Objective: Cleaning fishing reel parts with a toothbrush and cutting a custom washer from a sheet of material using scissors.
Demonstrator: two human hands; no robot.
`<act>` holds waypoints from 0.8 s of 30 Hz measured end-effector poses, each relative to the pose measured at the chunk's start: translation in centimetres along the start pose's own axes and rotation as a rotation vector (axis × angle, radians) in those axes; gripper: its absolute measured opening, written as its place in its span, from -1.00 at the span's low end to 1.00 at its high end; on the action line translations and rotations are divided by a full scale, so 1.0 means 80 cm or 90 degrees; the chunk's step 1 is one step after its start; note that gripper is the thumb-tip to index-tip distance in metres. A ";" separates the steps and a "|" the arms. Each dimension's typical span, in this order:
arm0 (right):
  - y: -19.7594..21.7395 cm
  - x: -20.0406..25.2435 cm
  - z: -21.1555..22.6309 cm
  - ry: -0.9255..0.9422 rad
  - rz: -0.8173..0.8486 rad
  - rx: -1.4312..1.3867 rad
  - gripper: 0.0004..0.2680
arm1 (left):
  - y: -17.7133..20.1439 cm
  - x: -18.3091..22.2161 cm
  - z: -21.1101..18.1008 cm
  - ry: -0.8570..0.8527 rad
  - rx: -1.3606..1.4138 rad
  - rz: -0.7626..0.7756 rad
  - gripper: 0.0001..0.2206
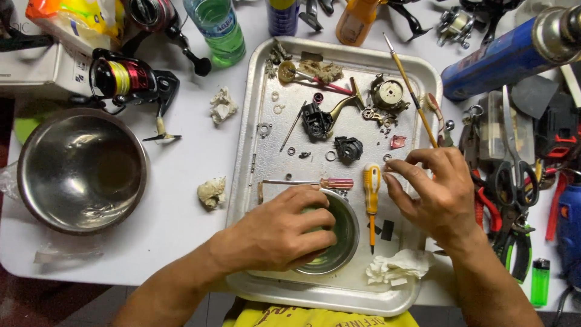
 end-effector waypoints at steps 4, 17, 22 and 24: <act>0.001 -0.006 0.007 0.017 0.001 0.025 -0.86 | -0.017 0.010 0.009 0.015 -0.009 0.045 -0.92; 0.007 0.006 -0.015 -0.034 -0.027 0.042 -0.85 | -0.004 0.007 0.014 0.032 0.016 0.010 -0.89; -0.001 0.013 -0.010 -0.003 -0.007 -0.022 -0.85 | -0.008 0.006 0.015 0.023 -0.027 0.014 -0.81; 0.005 0.016 -0.010 -0.036 0.005 -0.076 -0.86 | -0.011 0.008 0.015 0.032 -0.050 0.040 -0.79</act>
Point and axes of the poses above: each hand's wrist, its own x-axis away from the middle knuckle, its own y-axis out of the back of the hand, z = x × y, the point moved 6 cm from there along -x, towards the middle knuckle, and after that the axes turned 8 degrees about -z, right-handed, at the moved point
